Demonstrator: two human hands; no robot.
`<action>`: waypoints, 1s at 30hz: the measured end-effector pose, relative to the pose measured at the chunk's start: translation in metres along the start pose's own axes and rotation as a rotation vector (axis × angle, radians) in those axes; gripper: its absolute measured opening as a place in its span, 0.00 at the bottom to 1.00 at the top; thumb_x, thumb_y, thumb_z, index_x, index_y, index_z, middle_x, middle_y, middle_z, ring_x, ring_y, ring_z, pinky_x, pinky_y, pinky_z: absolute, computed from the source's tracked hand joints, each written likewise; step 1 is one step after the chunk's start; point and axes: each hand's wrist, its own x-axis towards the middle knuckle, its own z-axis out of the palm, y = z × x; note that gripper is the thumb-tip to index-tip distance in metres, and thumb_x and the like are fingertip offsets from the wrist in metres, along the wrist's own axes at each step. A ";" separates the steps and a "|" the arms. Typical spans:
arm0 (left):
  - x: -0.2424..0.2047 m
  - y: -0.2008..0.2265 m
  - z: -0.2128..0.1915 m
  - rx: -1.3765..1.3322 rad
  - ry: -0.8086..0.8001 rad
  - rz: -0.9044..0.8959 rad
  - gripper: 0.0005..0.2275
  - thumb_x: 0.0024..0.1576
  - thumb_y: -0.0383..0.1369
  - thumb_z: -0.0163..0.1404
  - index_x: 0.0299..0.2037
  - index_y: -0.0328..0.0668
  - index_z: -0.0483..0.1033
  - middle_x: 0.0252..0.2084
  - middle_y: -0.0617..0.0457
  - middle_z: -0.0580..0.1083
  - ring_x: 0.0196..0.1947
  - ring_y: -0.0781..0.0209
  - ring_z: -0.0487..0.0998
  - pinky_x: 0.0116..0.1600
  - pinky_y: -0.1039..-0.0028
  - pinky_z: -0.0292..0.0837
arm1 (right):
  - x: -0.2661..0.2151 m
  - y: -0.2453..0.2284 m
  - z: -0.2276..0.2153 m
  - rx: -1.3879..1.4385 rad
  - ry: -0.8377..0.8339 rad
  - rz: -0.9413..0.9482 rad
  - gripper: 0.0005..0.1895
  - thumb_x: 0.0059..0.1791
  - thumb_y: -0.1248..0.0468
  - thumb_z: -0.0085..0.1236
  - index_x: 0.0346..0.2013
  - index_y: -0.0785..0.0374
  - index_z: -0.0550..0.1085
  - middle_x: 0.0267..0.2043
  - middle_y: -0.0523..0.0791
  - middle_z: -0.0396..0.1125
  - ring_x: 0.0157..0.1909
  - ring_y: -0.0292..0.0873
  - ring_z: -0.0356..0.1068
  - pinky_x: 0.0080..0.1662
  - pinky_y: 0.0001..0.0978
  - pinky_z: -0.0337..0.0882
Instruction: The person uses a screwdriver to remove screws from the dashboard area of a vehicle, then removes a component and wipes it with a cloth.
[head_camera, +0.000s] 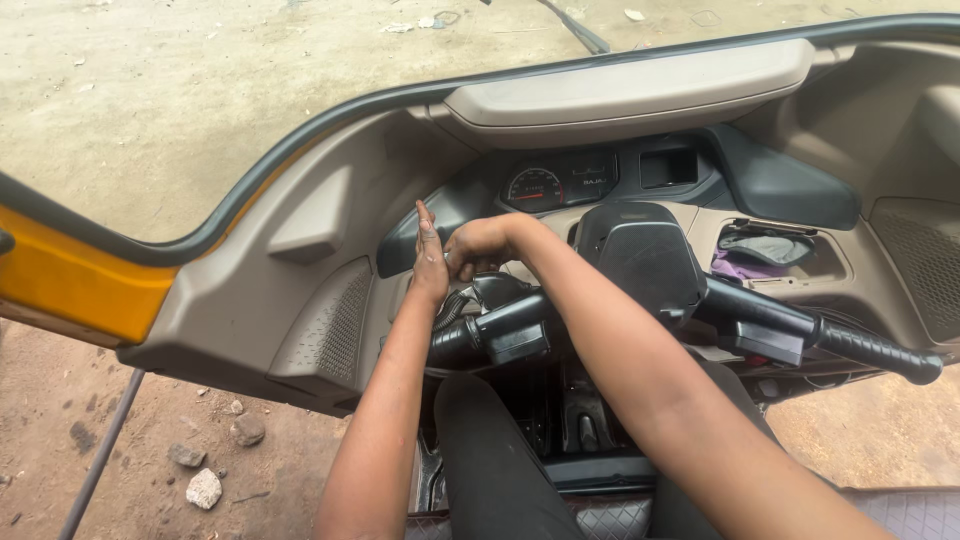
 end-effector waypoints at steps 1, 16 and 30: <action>-0.008 0.017 -0.003 0.001 -0.011 -0.025 0.35 0.63 0.63 0.14 0.78 0.58 0.34 0.80 0.45 0.46 0.80 0.46 0.44 0.78 0.58 0.38 | -0.007 -0.005 0.009 -0.056 0.050 -0.022 0.19 0.49 0.62 0.59 0.51 0.71 0.75 0.32 0.47 0.68 0.27 0.40 0.61 0.30 0.34 0.60; -0.030 0.066 -0.009 0.191 -0.023 -0.032 0.30 0.64 0.56 0.11 0.77 0.65 0.35 0.80 0.48 0.45 0.79 0.46 0.40 0.77 0.56 0.33 | -0.065 -0.048 0.064 -0.684 0.461 -0.171 0.23 0.45 0.58 0.59 0.52 0.66 0.75 0.48 0.55 0.74 0.53 0.55 0.74 0.55 0.45 0.71; -0.025 0.062 -0.004 0.080 -0.010 -0.144 0.33 0.63 0.59 0.14 0.78 0.62 0.37 0.79 0.48 0.50 0.78 0.46 0.48 0.77 0.60 0.42 | -0.073 -0.050 0.092 -0.840 0.813 -0.110 0.17 0.45 0.61 0.59 0.47 0.61 0.76 0.38 0.53 0.76 0.44 0.56 0.75 0.49 0.51 0.72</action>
